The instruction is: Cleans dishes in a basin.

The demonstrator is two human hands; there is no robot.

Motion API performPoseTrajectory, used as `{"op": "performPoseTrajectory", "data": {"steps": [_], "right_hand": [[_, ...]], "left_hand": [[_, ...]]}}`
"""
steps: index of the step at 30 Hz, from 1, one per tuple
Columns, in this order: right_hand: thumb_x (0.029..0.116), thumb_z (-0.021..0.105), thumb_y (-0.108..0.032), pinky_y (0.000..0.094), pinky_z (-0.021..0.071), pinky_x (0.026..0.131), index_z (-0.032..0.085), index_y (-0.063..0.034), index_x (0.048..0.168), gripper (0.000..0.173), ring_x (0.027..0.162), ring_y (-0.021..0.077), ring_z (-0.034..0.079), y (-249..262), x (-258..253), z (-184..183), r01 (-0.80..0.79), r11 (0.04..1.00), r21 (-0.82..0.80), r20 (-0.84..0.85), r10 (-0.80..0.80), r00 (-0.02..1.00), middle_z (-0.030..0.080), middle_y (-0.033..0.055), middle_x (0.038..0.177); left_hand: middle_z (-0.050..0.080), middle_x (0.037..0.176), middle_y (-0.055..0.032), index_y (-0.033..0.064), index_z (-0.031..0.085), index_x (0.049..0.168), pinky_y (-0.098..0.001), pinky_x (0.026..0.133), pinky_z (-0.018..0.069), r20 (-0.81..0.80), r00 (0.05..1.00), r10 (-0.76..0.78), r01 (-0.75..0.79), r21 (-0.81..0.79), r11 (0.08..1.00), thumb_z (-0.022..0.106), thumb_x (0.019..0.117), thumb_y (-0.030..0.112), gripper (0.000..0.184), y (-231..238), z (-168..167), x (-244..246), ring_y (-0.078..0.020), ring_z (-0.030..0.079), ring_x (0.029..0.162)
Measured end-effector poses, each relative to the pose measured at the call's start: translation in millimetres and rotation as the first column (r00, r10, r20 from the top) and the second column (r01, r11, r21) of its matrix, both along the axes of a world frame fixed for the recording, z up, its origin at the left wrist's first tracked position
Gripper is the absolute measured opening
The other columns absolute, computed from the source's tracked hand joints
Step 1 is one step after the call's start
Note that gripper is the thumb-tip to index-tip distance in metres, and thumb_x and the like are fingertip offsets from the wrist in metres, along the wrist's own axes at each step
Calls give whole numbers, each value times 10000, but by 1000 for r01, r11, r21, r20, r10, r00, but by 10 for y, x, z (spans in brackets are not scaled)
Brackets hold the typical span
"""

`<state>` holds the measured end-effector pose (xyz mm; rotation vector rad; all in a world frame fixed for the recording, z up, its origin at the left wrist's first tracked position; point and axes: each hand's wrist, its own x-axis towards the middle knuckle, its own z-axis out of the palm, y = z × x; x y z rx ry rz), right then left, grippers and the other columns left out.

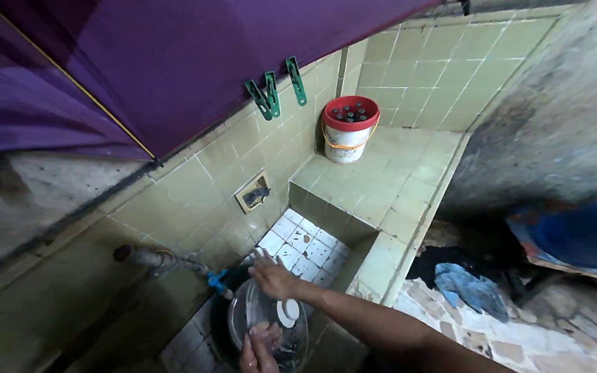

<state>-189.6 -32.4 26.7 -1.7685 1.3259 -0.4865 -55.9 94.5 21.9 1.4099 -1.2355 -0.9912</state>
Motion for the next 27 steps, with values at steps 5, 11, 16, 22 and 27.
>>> {"op": "performPoseTrajectory", "data": {"steps": [5,11,16,22,27], "right_hand": [[1107,375,-326,563,363,1153,716,-62,1184,439,1283,332,578,156,112,-30,-100,885,-454,63,144,988,686,130,1266],[1120,234,-436,616,524,903,706,-10,1076,638,1041,394,697,-257,-78,184,-44,997,-62,-72,40,997,724,214,1025],[1112,388,-381,536,554,893,741,-35,983,510,944,325,719,-98,96,269,-299,844,-445,-107,282,954,740,141,910],[1121,339,-392,585,559,883,734,-34,1092,534,986,362,721,-155,-2,173,-197,929,-312,-45,193,980,744,176,978],[1132,259,-426,617,524,892,693,41,1062,642,971,404,689,-387,-182,-15,-83,994,-64,90,89,992,698,242,966]], "left_hand": [[728,793,-67,-135,610,1108,-268,693,639,135,991,4,-1,-28,1000,334,1108,157,402,-29,51,23,-68,729,704],[742,790,-34,-138,577,1109,-285,703,654,6,998,54,-54,-98,994,402,1096,135,325,38,-55,81,-77,744,709],[744,804,-59,-105,625,1108,-294,705,647,50,999,18,-21,64,998,340,1120,213,427,-96,159,111,-85,736,711],[750,796,-55,-127,611,1111,-302,709,650,47,999,3,-4,24,1000,316,1122,204,444,-49,87,91,-100,744,708],[754,811,-49,-109,591,1111,-313,720,652,-19,1000,15,-15,14,1000,301,1120,210,431,-33,162,134,-110,751,726]]}}
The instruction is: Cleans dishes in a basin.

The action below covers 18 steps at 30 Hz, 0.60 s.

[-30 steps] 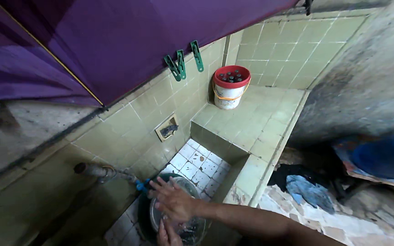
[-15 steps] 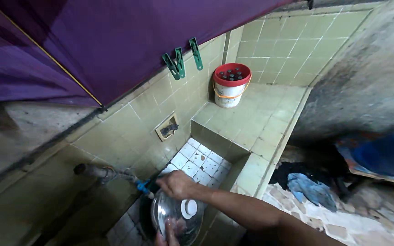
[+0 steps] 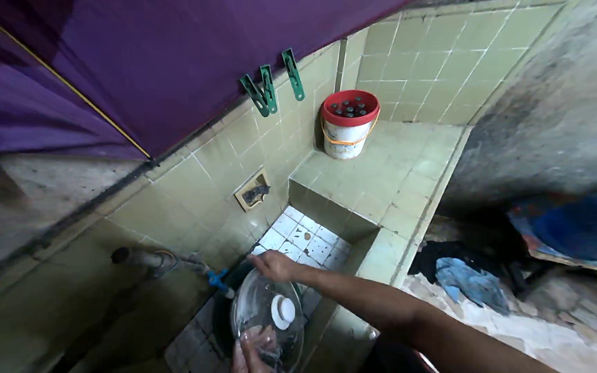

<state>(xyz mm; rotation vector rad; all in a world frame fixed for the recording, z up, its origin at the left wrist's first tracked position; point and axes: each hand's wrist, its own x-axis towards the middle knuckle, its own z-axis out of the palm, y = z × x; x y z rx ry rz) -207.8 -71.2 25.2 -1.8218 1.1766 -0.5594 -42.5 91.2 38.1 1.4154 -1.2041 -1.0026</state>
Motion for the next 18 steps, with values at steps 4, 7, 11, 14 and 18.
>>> {"op": "performPoseTrajectory", "data": {"steps": [4,7,11,14,18], "right_hand": [[1113,418,-327,520,563,918,752,-16,1033,463,964,321,723,236,225,190,-117,895,-430,21,139,990,748,154,932],[1131,336,-297,523,557,907,715,30,1126,500,954,317,715,219,145,105,53,989,-136,152,-32,988,731,197,959],[1128,190,-459,576,517,881,677,39,1074,699,961,368,672,68,-28,-187,320,902,291,-22,-328,944,678,234,983],[1123,228,-440,615,536,900,703,-26,1148,630,1043,389,704,151,123,131,156,987,41,-145,-148,978,727,211,1045],[1113,404,-376,529,553,924,742,-32,1026,490,992,320,717,255,331,176,-64,893,-446,9,76,997,750,141,972]], "left_hand": [[748,802,-57,-123,623,1092,-303,705,651,133,990,-48,55,-54,997,349,1114,188,415,-72,-41,27,-94,741,711],[751,810,-47,-113,607,1100,-308,711,654,50,999,-15,18,-72,997,321,1116,194,420,-40,-23,17,-99,747,720],[744,794,-35,-111,529,1194,-317,720,652,-98,987,125,-120,56,991,277,1125,251,447,4,-28,65,-111,747,716],[735,790,-70,-126,534,1219,-331,688,653,-42,995,85,-76,194,978,307,1127,266,462,-56,51,111,-125,742,693],[696,850,-82,-114,633,1132,-292,766,607,135,990,39,-59,143,988,368,1116,243,445,-109,137,7,-65,692,768]]}}
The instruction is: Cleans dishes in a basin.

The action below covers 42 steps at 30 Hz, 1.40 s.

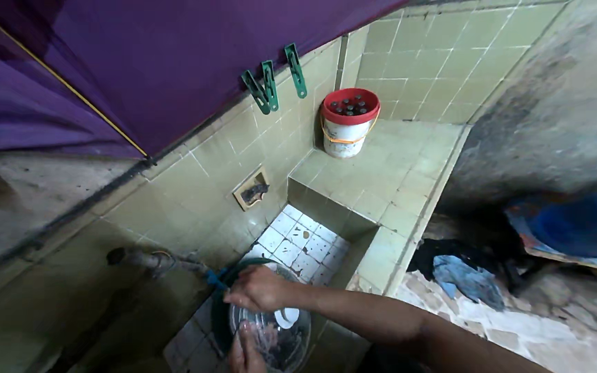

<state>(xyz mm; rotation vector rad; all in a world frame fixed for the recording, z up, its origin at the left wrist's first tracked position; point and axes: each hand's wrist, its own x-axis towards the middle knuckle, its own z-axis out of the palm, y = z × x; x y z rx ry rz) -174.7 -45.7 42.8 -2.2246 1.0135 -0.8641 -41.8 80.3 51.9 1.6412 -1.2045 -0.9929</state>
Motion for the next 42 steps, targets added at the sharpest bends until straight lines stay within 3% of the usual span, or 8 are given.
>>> {"op": "performPoseTrajectory", "data": {"steps": [2,6,8,15,21,31,35,42], "right_hand": [[1113,393,-291,542,559,946,730,-23,1176,435,1031,318,723,41,-205,-201,112,958,262,96,-142,985,754,168,1049],[1125,188,-490,523,551,884,611,39,1280,695,966,324,678,464,-466,-774,275,430,860,10,-553,833,671,236,1083],[1111,190,-534,524,487,1079,444,-13,1511,704,1279,321,601,617,-432,-791,220,357,908,43,-602,797,569,238,1426],[1070,324,-592,577,91,1292,316,-49,1616,770,1605,337,91,160,-204,-177,134,951,277,46,-152,987,156,185,1719],[1094,262,-562,682,-5,1248,255,-127,1649,706,1615,273,26,58,-207,-104,70,926,372,-56,-53,997,132,66,1742],[1039,459,-204,666,43,1251,374,-22,1575,572,1599,386,50,148,-120,17,0,849,529,33,-21,999,165,205,1711],[816,730,28,502,395,1187,491,68,1392,624,1455,406,407,325,-167,-6,-166,915,369,264,68,962,366,302,1573],[1027,574,-413,503,418,1152,651,-58,1341,480,1371,357,504,505,-141,-29,24,991,135,-75,-14,997,571,168,1450]], "left_hand": [[719,840,-79,-100,630,1129,-319,726,648,-74,996,40,-40,-4,999,359,1120,251,444,21,-55,-46,-94,729,745],[677,917,-66,-91,553,1245,-321,772,629,-215,957,195,-208,-43,977,300,1127,308,487,5,-235,-31,-84,702,808],[663,954,-78,-98,565,1252,-284,805,602,-159,961,226,-234,-35,971,314,1124,328,511,-49,-295,3,-51,676,841],[682,963,-118,-109,615,1188,-258,847,570,75,997,25,-22,-46,999,359,1111,292,482,-167,-51,55,-26,662,873],[725,843,-84,-113,605,1149,-308,734,643,11,997,-79,79,-33,996,334,1115,274,474,-65,-143,-67,-89,729,754],[717,869,-121,-113,612,1154,-350,715,652,-101,995,-22,17,-50,999,343,1118,229,437,16,-255,-55,-137,736,752],[643,859,-52,-83,631,1095,-238,788,565,-84,994,67,-73,-68,995,363,1102,227,409,-20,-344,-15,-32,637,798],[657,906,-53,-97,611,1154,-222,809,562,-111,992,58,-69,-99,993,384,1084,158,348,-14,-384,20,-12,641,827]]}}
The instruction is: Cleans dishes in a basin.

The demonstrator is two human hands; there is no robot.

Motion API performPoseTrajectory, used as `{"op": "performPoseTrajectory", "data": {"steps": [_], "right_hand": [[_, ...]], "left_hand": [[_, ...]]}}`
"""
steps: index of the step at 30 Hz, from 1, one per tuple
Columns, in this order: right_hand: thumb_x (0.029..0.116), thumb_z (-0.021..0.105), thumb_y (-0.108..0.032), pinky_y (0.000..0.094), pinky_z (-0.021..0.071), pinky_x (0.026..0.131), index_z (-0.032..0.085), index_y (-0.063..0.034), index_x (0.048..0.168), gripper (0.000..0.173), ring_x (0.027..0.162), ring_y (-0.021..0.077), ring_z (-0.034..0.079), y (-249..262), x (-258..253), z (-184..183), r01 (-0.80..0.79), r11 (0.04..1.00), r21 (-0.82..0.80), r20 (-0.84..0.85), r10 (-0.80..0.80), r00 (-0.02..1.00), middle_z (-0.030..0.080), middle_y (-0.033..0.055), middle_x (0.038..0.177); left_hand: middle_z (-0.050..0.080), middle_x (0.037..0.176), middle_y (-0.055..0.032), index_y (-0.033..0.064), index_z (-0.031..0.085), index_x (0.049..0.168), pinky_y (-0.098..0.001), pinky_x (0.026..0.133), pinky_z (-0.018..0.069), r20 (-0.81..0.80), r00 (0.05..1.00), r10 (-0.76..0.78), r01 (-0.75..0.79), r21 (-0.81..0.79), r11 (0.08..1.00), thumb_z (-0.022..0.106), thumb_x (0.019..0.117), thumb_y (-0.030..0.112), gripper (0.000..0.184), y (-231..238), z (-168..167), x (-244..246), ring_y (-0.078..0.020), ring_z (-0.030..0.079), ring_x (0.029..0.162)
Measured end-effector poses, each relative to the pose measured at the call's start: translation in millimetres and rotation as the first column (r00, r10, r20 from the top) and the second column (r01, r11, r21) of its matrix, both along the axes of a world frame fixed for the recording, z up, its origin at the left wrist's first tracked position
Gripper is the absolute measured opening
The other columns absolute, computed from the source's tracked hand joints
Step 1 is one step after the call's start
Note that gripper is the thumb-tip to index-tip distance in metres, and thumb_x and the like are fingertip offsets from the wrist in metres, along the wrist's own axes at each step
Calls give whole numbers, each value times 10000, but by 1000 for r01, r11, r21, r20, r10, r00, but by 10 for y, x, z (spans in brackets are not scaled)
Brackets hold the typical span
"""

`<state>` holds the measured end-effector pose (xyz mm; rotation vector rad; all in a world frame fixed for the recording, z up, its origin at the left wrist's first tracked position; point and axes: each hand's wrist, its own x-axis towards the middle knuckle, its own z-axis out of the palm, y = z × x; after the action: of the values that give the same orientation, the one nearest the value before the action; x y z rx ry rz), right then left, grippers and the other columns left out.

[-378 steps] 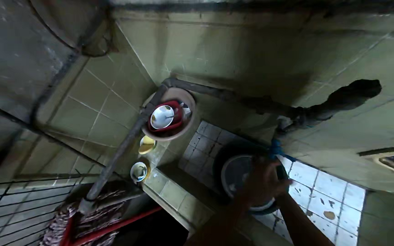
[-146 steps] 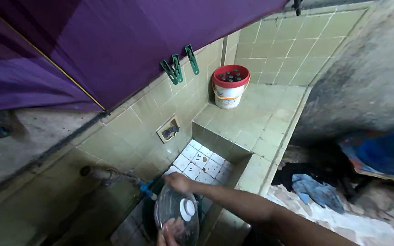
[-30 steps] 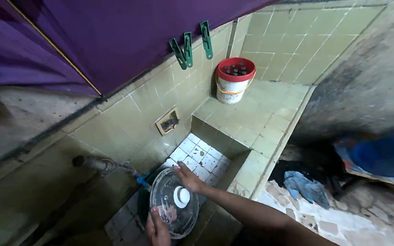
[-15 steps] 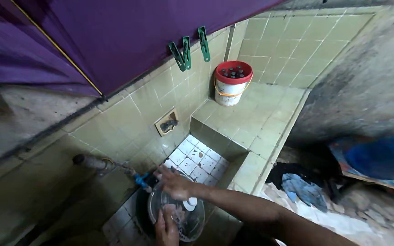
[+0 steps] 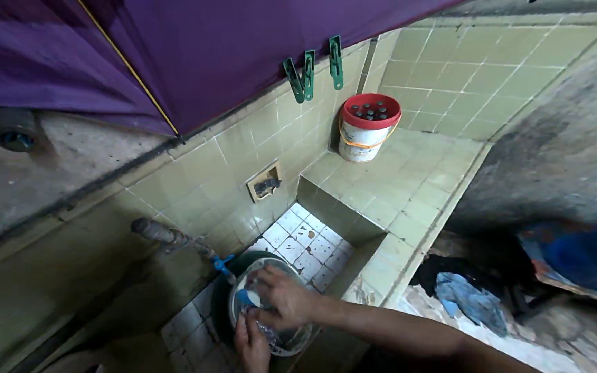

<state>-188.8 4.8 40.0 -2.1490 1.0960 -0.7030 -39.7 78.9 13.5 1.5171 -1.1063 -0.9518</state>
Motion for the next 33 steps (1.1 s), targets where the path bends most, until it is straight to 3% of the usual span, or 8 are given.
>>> {"op": "performPoseTrajectory", "data": {"steps": [7,11,15,20,22,27,29,33], "right_hand": [[1035,571,-259,485,462,1102,693,11,1220,349,1238,362,596,-93,47,60,-8,1000,9,32,7,999,662,205,1255],[1041,548,-238,490,474,1084,677,32,1228,353,1223,361,611,-334,-43,-78,107,978,178,42,-116,992,648,227,1278],[1027,600,-211,462,470,1111,691,40,1217,328,1249,353,603,-230,39,19,-18,999,48,129,12,992,654,233,1279],[1065,526,-291,531,540,929,647,47,1201,383,980,331,687,-198,-313,-729,205,714,670,69,-334,940,692,228,1073],[1064,532,-298,499,543,904,612,38,1233,385,957,302,672,-39,-327,-791,197,616,763,86,-398,913,670,215,1082],[1016,627,-216,428,559,972,683,19,1206,307,1057,268,683,-99,-147,-136,83,955,284,246,-157,957,689,193,1179],[992,656,-206,451,556,957,710,11,1101,249,1053,306,666,-27,-91,1,-29,993,118,227,1,974,681,196,1115],[1006,614,-235,480,514,1019,708,24,1062,281,1124,335,645,-137,-180,-95,68,989,132,139,-86,987,681,203,1142]], "left_hand": [[688,909,-179,-130,623,1203,-346,818,573,283,953,-110,104,38,994,381,1087,165,398,49,143,10,-150,673,832],[723,892,-172,-135,597,1204,-349,755,631,228,967,-110,101,51,994,350,1103,206,433,116,187,14,-143,732,777],[679,926,-176,-155,593,1194,-303,815,574,245,966,-88,87,17,996,364,1086,145,393,121,221,17,-108,669,842],[693,798,-14,-116,562,1154,-272,719,637,43,999,-12,16,-93,996,327,1108,179,380,36,352,81,-44,708,722],[685,851,-55,-129,566,1204,-277,744,618,77,997,-13,18,-70,997,343,1114,206,412,-23,286,201,-58,693,761],[690,829,-65,-79,618,1196,-300,688,624,193,978,-81,79,20,997,343,1116,286,464,-122,228,200,-79,690,713],[653,787,-41,-73,626,1179,-271,655,581,235,971,-51,48,21,999,350,1117,303,469,-168,268,136,-52,641,671],[723,823,-61,-75,605,1198,-289,685,631,149,988,-29,25,30,999,344,1119,278,446,-156,272,30,-74,714,710]]}}
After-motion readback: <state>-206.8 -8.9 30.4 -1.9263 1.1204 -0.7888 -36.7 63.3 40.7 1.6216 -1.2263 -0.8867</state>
